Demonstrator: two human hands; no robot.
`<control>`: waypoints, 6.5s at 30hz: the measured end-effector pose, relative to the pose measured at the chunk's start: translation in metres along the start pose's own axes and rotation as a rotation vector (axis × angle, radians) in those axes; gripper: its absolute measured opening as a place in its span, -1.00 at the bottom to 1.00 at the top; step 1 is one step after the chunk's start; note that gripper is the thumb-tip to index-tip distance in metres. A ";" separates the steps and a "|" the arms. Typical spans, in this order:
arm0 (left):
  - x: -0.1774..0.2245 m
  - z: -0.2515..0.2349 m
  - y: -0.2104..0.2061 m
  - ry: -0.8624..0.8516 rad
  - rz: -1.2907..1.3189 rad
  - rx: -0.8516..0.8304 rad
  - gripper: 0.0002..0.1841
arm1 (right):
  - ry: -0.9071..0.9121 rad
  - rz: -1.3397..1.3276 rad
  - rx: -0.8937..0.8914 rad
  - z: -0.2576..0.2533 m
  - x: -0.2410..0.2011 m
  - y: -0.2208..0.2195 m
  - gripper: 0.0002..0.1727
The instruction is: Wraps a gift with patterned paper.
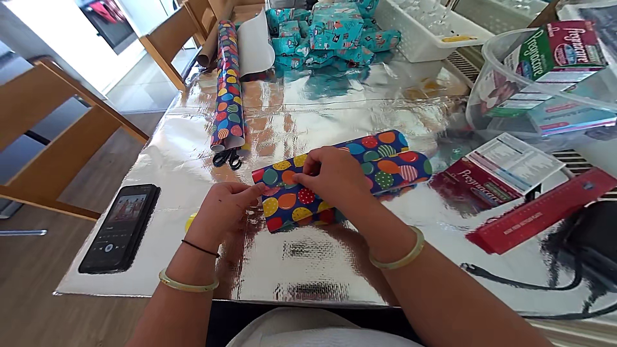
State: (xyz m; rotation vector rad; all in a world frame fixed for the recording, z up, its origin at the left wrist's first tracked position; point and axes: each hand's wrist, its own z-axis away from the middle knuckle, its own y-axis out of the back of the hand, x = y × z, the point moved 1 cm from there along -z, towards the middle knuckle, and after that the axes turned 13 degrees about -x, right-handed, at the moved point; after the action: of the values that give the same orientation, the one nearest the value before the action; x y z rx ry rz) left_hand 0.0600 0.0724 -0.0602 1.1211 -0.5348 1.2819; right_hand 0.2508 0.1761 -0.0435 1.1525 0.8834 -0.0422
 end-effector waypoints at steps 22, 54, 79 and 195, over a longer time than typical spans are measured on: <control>-0.001 -0.008 -0.008 0.051 0.256 -0.250 -0.74 | 0.002 -0.042 0.020 -0.001 0.004 -0.001 -0.76; 0.069 -0.054 0.029 0.004 -0.446 -0.192 -0.63 | 0.230 0.335 0.155 0.080 0.090 0.013 -0.45; -0.036 0.021 0.090 -0.629 -1.043 -0.212 -0.82 | 0.458 0.028 0.467 0.170 0.097 -0.020 -0.77; 0.095 -0.010 -0.119 -0.300 -0.933 -0.651 -0.01 | -0.236 -1.104 0.345 0.062 0.162 0.066 -0.64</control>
State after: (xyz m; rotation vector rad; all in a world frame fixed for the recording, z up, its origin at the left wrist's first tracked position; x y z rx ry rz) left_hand 0.1937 0.1388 -0.0263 0.8239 -0.4980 0.1008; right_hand 0.4263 0.2198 -0.0865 0.8143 1.2285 -1.2431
